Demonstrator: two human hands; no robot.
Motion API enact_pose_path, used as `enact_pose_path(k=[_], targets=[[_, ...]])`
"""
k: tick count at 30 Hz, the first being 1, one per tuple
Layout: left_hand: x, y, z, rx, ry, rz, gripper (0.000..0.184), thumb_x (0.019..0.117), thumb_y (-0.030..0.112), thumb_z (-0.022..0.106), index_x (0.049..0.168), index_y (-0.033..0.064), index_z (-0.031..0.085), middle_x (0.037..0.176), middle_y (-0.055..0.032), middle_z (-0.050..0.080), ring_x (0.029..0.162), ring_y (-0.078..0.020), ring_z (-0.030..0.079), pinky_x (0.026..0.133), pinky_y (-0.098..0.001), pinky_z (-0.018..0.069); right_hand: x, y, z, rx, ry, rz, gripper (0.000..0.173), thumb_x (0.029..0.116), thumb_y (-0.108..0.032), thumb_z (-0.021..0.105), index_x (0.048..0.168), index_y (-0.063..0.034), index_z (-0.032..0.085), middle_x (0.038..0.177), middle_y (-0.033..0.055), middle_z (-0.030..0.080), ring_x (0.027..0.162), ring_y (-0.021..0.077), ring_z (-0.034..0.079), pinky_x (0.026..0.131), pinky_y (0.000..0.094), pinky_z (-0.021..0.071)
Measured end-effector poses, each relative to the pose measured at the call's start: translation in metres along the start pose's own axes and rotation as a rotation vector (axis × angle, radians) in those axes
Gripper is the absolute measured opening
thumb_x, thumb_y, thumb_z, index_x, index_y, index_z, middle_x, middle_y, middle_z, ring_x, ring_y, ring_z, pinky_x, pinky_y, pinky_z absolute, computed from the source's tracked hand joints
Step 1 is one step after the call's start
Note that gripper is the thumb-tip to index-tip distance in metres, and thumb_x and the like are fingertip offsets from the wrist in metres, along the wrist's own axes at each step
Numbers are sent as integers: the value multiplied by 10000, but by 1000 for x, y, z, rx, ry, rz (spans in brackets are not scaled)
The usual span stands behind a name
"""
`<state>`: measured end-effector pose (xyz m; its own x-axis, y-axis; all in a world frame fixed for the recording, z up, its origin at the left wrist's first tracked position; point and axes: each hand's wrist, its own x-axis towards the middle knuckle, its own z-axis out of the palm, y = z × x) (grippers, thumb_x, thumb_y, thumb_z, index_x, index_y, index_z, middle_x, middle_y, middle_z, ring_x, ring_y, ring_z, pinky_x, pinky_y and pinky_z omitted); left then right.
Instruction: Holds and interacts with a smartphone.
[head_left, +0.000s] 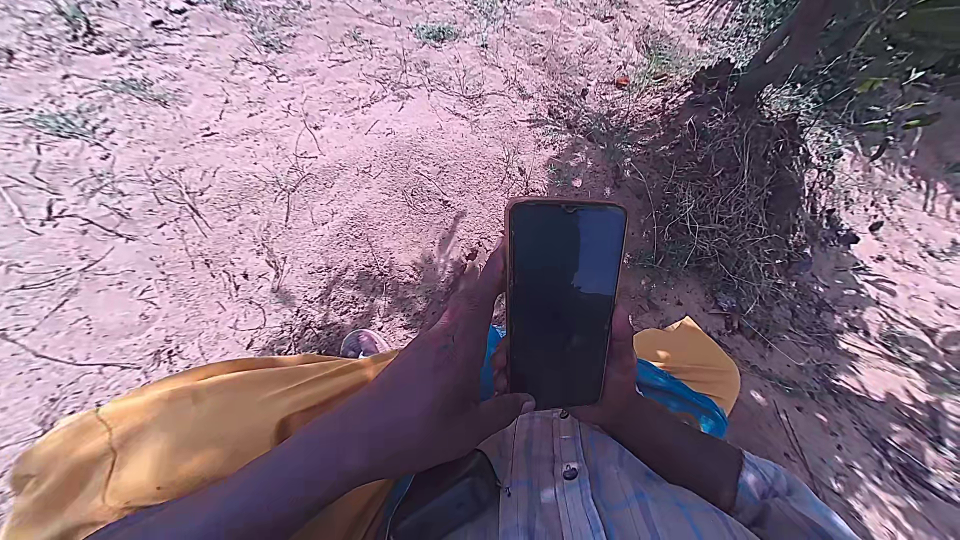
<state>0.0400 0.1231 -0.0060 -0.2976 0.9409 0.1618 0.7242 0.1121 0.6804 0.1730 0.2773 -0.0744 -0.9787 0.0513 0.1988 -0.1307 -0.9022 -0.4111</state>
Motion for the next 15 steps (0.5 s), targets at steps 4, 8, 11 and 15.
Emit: enact_pose_path(k=[4,8,11,15], targets=[[1,0,1,7,12,4,1198,773,478,747,1645,221,-34,1550,-84,437,1398,-200,470,1097,-467,444,-1,0,-1,3,25,-5,728,847,-681,672,1274,-91,655,1186,199,701,1091,345,694,932,504,569],[0,-2,-1,-99,16,48,1077,834,559,697,1638,234,59,1553,-8,431,1392,-90,448,1135,-387,418,-1,-3,-1,2,-56,-4,703,892,-681,616,1302,-111,657,1228,192,697,1128,336,683,967,490,553],[0,-4,-6,-293,89,76,710,943,505,636,1546,283,334,1473,78,516,1330,-58,518,1079,-305,488,-5,-5,-1,-30,-14,-65,584,923,-617,625,1276,-159,705,1205,108,738,1139,252,707,984,450,575],[4,-2,-15,-525,94,-10,342,1009,350,567,1335,251,552,1183,79,679,1087,-81,669,885,-231,583,-4,-1,-6,-16,-32,43,740,872,-720,607,1307,-125,668,1205,187,706,1098,354,697,938,532,571]])
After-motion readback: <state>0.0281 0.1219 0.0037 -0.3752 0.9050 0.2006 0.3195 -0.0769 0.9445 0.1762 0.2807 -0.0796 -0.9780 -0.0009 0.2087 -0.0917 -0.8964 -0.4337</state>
